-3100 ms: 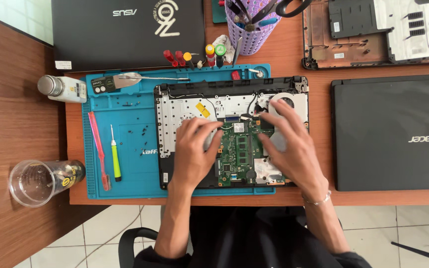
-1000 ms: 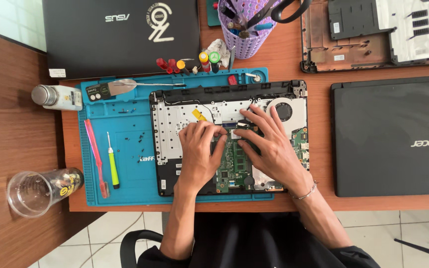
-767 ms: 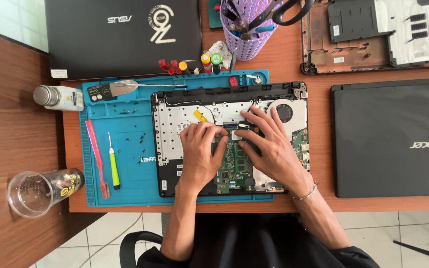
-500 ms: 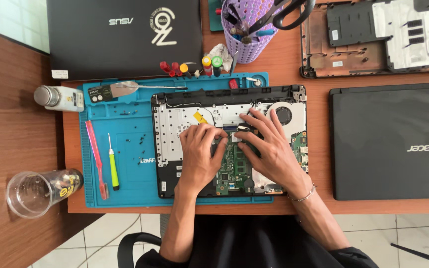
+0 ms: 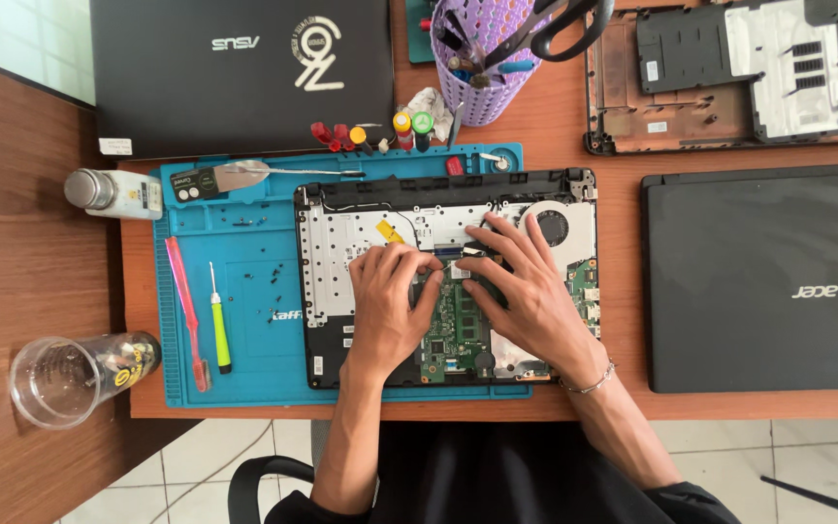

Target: The person opens a laptop, removes the back cover using a screwdriver, and detaches internal components including the fan and various cables.

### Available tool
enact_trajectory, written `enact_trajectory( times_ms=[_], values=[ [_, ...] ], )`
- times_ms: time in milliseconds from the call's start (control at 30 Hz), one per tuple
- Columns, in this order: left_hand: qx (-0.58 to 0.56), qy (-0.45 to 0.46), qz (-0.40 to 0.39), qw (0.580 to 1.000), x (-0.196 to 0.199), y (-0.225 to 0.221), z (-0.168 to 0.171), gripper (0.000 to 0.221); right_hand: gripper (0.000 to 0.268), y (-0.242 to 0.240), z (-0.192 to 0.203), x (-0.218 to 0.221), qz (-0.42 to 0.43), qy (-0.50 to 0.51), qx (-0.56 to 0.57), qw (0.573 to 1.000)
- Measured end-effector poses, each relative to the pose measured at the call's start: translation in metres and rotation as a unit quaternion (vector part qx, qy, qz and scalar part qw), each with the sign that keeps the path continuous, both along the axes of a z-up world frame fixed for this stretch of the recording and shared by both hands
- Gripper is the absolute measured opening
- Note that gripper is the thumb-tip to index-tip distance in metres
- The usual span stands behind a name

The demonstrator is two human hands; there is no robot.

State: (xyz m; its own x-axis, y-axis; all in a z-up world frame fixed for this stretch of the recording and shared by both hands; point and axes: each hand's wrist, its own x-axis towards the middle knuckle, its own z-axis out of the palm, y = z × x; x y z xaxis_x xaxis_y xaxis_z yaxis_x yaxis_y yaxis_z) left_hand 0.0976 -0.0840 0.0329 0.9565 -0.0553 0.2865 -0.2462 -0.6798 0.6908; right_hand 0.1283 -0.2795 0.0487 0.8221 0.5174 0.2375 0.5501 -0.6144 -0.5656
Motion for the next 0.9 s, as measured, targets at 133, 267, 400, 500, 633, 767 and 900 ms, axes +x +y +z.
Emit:
enact_trajectory(
  times_ms=[133, 267, 400, 500, 633, 767, 900],
  values=[
    [0.000, 0.000, 0.001, 1.000, -0.001, 0.001, 0.000, 0.013, 0.025, 0.001, 0.001, 0.000, 0.001, 0.005, 0.003, 1.000],
    [-0.006, 0.003, -0.017, 1.000, 0.001, 0.003, 0.000, 0.013, 0.025, 0.000, 0.001, 0.001, 0.002, 0.001, 0.002, 1.000],
    [-0.010, 0.020, -0.030, 0.999, 0.003, 0.009, 0.003, 0.012, 0.025, 0.002, 0.001, 0.003, -0.005, 0.004, 0.002, 1.000],
    [-0.011, 0.021, -0.032, 0.999, 0.007, 0.009, 0.005, 0.013, 0.026, 0.002, 0.002, 0.006, -0.013, 0.010, 0.001, 1.000],
    [0.003, 0.025, -0.030, 0.999, 0.007, 0.008, 0.006, 0.014, 0.028, 0.003, 0.003, 0.009, -0.015, 0.016, -0.009, 1.000],
    [-0.002, 0.020, -0.027, 0.999, 0.007, 0.009, 0.004, 0.015, 0.027, 0.003, 0.004, 0.012, -0.019, 0.023, -0.020, 0.999],
    [-0.014, 0.046, -0.025, 0.999, 0.013, 0.011, 0.005, 0.015, 0.030, 0.008, 0.010, 0.014, -0.028, 0.053, -0.034, 0.998]
  ],
)
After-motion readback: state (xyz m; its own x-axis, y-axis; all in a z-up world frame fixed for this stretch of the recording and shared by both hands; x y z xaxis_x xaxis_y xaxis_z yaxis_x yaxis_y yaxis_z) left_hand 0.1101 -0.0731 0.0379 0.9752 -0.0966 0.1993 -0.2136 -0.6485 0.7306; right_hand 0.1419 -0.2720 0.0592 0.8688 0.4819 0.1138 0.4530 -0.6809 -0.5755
